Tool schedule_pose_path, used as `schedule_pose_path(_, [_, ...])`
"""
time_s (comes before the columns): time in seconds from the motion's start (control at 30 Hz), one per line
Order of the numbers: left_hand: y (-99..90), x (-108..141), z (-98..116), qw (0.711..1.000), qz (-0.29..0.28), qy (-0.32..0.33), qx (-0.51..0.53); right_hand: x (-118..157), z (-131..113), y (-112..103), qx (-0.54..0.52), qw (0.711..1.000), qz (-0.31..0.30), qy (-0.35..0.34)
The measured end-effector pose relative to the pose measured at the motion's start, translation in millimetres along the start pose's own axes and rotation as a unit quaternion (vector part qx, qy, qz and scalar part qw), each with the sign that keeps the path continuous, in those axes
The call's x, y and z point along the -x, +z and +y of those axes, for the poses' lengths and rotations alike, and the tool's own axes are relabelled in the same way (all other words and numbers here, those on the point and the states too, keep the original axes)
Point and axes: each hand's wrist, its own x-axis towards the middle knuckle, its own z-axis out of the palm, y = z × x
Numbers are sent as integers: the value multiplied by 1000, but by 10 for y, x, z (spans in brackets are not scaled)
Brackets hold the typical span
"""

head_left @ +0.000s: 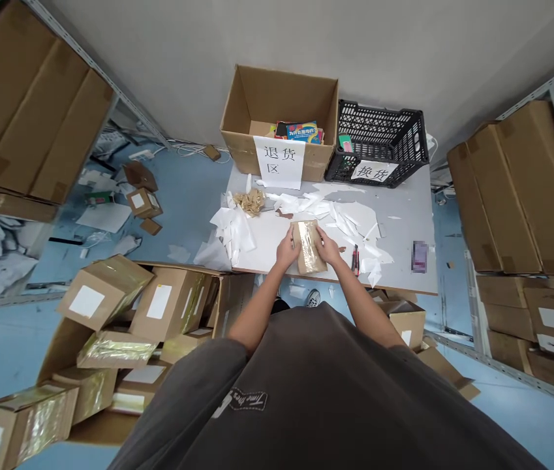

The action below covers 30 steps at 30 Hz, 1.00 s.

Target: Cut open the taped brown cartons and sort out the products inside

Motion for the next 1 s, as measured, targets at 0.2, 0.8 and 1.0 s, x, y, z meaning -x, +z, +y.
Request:
schedule_pose_path(0.2, [78,-99,-221,987,-136,7,-87,-43,289,432,-52,997,-56,-12])
schedule_pose_path(0.8, [-279,-533,-213,880,-213,88,-414,687,2059,-7,31,975,61,210])
schedule_pose_path(1.0, [-88,-321,-84,872,-177,62,-451,178,2076,108,23,952,33,304])
